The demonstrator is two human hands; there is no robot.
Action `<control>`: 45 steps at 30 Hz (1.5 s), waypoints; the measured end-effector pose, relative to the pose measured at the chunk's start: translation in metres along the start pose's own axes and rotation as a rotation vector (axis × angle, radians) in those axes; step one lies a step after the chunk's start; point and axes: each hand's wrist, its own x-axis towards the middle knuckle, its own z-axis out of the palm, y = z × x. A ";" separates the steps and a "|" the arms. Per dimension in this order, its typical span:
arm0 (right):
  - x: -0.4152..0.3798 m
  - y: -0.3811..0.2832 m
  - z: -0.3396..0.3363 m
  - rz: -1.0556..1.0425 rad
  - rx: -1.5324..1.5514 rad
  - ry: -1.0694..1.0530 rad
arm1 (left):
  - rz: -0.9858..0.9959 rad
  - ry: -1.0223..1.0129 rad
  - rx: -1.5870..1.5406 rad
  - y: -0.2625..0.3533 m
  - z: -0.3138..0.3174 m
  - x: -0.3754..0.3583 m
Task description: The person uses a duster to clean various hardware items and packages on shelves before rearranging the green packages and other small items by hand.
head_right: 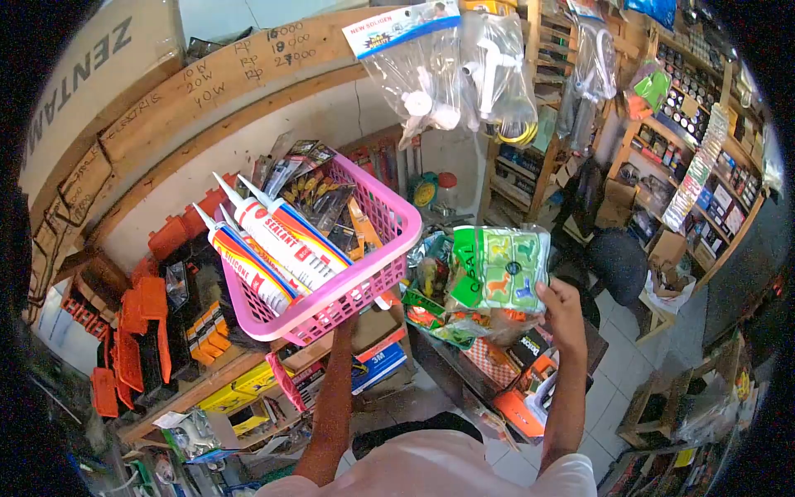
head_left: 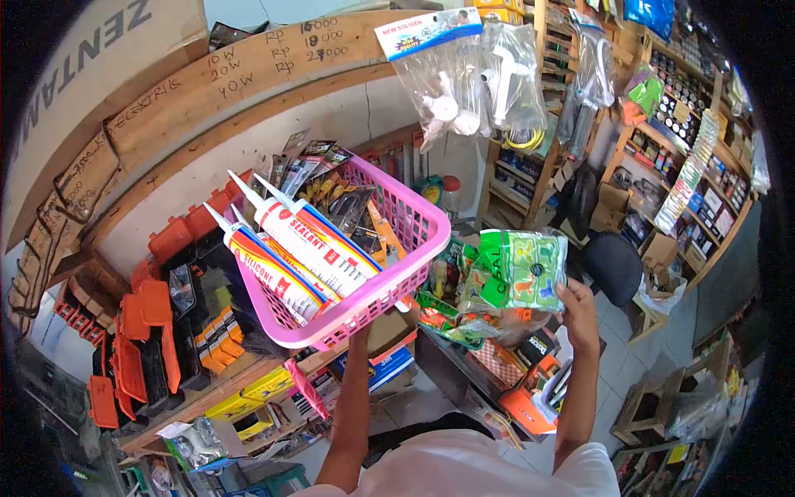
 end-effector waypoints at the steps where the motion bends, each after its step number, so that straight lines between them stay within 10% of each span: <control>1: -0.004 0.003 -0.003 -0.005 -0.001 -0.008 | 0.003 0.000 0.019 0.003 -0.004 -0.003; 6: -0.025 0.021 0.000 -0.053 0.168 -0.095 | -0.025 0.023 0.155 0.014 -0.024 -0.048; 8: -0.035 0.043 0.008 -0.061 0.239 -0.069 | -0.404 -0.295 -0.136 0.062 -0.063 -0.044; 11: -0.045 0.103 0.020 -0.045 0.207 -0.106 | -0.258 -0.132 -0.368 0.122 -0.092 -0.088; 14: -0.055 0.121 0.050 0.134 0.183 -0.534 | -0.066 -0.358 -0.745 0.206 -0.160 -0.121; 15: -0.057 0.127 0.069 0.082 0.135 -0.601 | -0.280 -0.526 -1.002 0.181 -0.132 -0.181; 20: -0.095 0.128 0.152 0.142 0.276 -0.944 | -0.224 -0.480 -0.637 0.256 -0.226 -0.164; 26: -0.120 0.114 0.210 -0.155 0.038 -1.257 | -0.522 0.194 -0.292 0.235 -0.233 -0.232; 28: -0.118 0.100 0.241 -0.106 0.168 -1.076 | -0.720 0.754 -1.249 0.245 -0.249 -0.208; 33: -0.100 0.103 0.299 0.091 0.160 -0.750 | -0.719 0.664 -1.387 0.250 -0.327 -0.176; 38: -0.079 0.094 0.345 0.939 0.825 -1.186 | -0.722 0.649 -1.457 0.238 -0.362 -0.175; 45: -0.102 0.058 0.304 0.839 0.805 -1.197 | -0.671 0.785 -1.472 0.209 -0.383 -0.180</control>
